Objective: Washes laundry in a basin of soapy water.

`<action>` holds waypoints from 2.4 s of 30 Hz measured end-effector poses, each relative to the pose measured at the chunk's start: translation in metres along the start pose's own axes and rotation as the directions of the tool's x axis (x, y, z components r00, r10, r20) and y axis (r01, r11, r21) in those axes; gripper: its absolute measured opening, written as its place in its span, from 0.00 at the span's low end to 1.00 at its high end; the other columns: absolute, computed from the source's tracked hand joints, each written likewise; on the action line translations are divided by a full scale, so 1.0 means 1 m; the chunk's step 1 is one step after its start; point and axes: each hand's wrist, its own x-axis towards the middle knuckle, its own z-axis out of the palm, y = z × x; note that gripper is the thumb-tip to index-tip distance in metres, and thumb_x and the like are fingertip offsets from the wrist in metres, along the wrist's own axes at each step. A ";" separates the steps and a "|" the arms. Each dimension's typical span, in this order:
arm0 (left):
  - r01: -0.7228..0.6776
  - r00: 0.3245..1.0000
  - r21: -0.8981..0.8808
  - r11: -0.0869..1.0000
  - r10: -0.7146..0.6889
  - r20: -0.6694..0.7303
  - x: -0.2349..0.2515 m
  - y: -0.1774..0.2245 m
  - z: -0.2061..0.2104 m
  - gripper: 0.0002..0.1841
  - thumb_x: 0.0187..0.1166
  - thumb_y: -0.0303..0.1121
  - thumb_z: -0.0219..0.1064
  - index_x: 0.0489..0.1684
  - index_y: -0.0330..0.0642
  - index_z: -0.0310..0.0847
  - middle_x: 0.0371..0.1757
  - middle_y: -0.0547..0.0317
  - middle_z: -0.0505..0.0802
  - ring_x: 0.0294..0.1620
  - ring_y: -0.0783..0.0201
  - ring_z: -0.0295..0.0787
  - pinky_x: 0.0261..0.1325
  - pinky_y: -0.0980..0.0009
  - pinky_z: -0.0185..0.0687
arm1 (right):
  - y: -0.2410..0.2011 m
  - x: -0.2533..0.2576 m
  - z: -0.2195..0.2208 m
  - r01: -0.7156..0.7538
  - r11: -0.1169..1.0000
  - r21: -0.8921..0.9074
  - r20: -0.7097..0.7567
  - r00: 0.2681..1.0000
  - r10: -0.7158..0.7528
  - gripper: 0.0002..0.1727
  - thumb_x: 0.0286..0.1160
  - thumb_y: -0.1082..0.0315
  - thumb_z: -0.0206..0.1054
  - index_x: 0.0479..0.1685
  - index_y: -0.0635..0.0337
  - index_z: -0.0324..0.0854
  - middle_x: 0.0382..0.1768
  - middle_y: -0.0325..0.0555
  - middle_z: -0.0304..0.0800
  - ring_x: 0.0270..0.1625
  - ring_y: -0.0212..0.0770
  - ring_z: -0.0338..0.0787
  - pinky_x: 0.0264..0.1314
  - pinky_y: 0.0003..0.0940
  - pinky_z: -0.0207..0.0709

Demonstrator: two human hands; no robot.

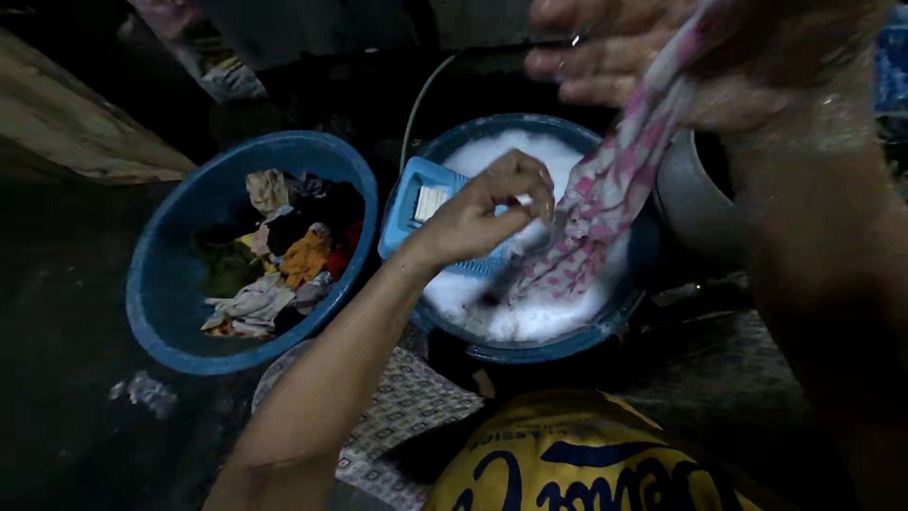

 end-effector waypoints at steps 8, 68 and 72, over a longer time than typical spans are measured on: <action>0.254 0.894 0.498 0.829 -0.397 0.206 -0.031 -0.008 0.028 0.22 0.72 0.35 0.72 0.65 0.37 0.86 0.69 0.51 0.89 0.74 0.54 0.81 0.74 0.38 0.68 | 0.029 0.021 0.035 -0.105 0.992 0.067 0.132 0.987 0.095 0.39 0.86 0.41 0.52 0.87 0.62 0.64 0.75 0.53 0.82 0.72 0.51 0.86 0.73 0.45 0.84; 0.742 0.483 0.640 0.197 -0.820 -0.308 -0.102 -0.138 -0.038 0.20 0.82 0.44 0.70 0.58 0.35 0.88 0.61 0.36 0.90 0.73 0.37 0.79 0.79 0.33 0.62 | 0.330 -0.002 -0.006 -0.785 0.196 -0.588 -0.577 0.577 0.579 0.25 0.86 0.62 0.62 0.75 0.71 0.76 0.74 0.73 0.78 0.76 0.71 0.78 0.76 0.70 0.69; 0.755 0.501 0.627 0.191 -0.785 -0.364 -0.101 -0.138 -0.029 0.14 0.80 0.38 0.70 0.58 0.42 0.89 0.60 0.41 0.91 0.76 0.36 0.75 0.81 0.27 0.51 | 0.308 -0.039 -0.060 -0.840 0.196 -0.506 -0.700 0.532 0.476 0.18 0.82 0.63 0.67 0.59 0.70 0.83 0.57 0.71 0.87 0.61 0.70 0.87 0.64 0.71 0.77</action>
